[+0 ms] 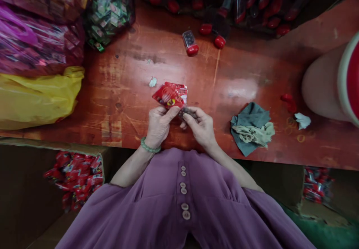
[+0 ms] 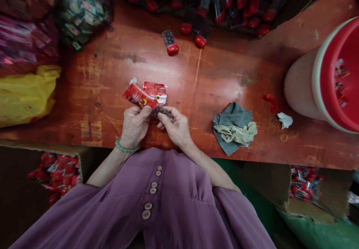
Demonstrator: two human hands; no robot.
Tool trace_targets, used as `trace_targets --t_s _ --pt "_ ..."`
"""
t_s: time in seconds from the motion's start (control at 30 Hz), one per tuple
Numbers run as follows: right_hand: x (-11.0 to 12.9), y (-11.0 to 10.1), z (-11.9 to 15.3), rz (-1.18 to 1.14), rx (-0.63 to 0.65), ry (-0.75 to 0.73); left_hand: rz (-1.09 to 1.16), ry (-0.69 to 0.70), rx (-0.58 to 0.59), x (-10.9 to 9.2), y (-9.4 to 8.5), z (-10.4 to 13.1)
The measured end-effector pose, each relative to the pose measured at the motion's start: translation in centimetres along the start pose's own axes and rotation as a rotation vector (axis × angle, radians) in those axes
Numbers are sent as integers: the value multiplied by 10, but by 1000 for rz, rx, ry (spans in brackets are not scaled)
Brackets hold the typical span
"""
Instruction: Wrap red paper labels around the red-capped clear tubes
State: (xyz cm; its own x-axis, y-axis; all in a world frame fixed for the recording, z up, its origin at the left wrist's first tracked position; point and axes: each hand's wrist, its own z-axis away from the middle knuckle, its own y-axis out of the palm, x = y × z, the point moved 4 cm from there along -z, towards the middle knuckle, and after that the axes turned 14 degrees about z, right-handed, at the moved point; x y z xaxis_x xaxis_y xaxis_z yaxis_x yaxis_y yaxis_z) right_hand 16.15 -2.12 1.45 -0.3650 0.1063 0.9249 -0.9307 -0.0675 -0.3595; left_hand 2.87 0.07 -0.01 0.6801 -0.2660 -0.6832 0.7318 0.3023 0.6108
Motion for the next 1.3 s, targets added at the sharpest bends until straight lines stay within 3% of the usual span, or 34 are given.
trace_targets --t_s 0.07,0.1,0.23,0.4,0.53,0.63,0.8,0.87,0.93,1.03,1.13,1.2,1.3 --pt "-4 7 -2 -136 122 101 -77 18 29 1 -1 0" --pt "-5 7 -2 -147 121 109 -116 35 39 1 -1 0" --pt "-2 0 -5 -30 -64 26 -182 90 42 -1 -2 -3" --pt "-2 6 -11 -183 96 96 -61 24 122 -4 0 -5" --pt "-1 10 -11 -152 116 108 10 23 78 -9 -4 -6" --pt "0 12 -10 -45 115 33 4 -30 82 -6 -5 -9" --pt "6 5 -8 321 -62 -261 20 15 4 1 -8 -14" --pt "4 4 -10 311 -69 -244 37 -1 10 2 -7 -14" --pt "-3 7 -15 146 45 -101 40 -30 26 0 -6 -14" --pt "-12 19 -22 -194 333 105 -10 -111 93 -6 -3 -14" --pt "-11 24 -28 -321 445 148 -48 -162 164 -10 -1 -14" --pt "-7 22 -33 -232 386 107 -40 -135 163 -13 -1 -16" --pt "6 13 -38 47 171 -55 0 -47 82 -17 -4 -20"
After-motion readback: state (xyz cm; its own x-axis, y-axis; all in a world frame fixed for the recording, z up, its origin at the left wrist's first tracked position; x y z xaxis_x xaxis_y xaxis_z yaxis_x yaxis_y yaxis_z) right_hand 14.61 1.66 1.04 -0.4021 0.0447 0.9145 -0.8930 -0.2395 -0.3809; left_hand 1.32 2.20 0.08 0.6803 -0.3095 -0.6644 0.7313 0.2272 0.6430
